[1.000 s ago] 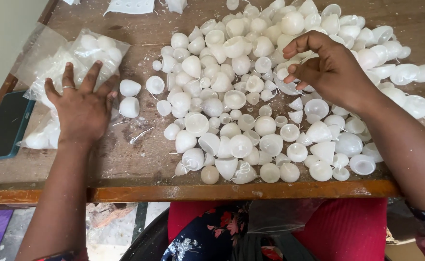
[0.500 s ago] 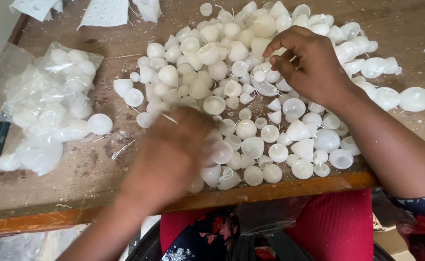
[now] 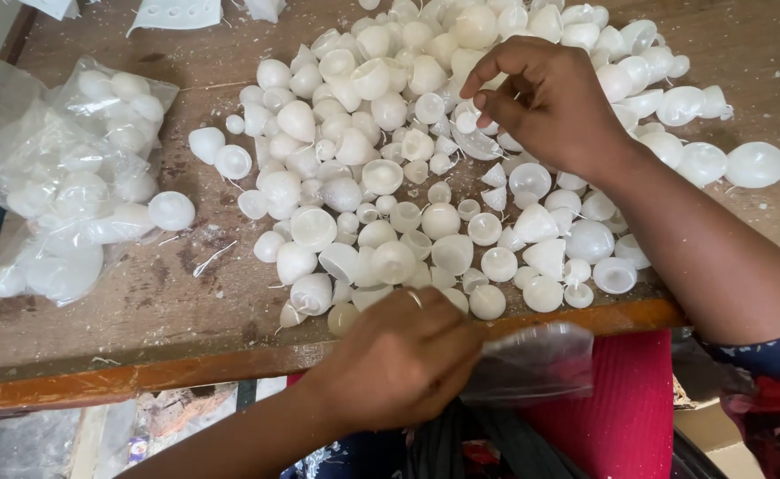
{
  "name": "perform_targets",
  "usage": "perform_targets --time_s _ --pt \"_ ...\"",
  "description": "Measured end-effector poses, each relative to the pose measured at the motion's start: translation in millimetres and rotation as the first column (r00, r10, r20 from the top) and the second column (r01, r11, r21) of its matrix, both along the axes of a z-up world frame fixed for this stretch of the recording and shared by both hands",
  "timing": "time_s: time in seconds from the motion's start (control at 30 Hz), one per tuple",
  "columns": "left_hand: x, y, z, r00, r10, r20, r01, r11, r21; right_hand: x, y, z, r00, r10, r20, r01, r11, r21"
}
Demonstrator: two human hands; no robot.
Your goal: Sorting small white plastic candle components and placing them into small clear plastic bags.
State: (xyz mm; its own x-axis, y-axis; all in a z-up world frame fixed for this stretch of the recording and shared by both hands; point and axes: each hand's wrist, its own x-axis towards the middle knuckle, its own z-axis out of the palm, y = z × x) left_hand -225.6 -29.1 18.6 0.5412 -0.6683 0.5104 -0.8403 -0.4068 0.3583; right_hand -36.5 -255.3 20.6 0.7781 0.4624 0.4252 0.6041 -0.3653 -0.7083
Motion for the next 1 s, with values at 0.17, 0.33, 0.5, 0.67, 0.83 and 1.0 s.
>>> perform_targets --time_s 0.17,0.33,0.5,0.67,0.83,1.0 --pt "59 18 19 0.803 0.160 -0.575 -0.330 0.922 -0.205 1 -3 8 0.867 0.305 -0.393 -0.157 0.917 0.366" --pt "141 55 20 0.846 0.336 -0.414 -0.481 0.817 -0.318 -12 7 38 0.786 0.292 -0.546 -0.045 0.907 0.419" --pt "189 85 -22 0.804 0.499 -0.323 -0.595 0.671 -0.443 9 -1 7 0.865 0.098 -0.492 0.068 0.949 0.309" --pt "157 67 -18 0.768 0.609 0.200 -0.541 0.783 -0.307 11 5 -5 0.874 0.101 -0.475 0.098 0.921 0.376" --pt "135 31 -9 0.886 0.281 0.369 -0.297 0.955 -0.014 6 11 -10 0.852 0.206 -0.481 0.025 0.903 0.430" --pt "130 26 -13 0.905 0.102 0.413 -0.206 0.954 0.216 8 14 -13 0.879 0.177 -0.443 0.022 0.912 0.409"
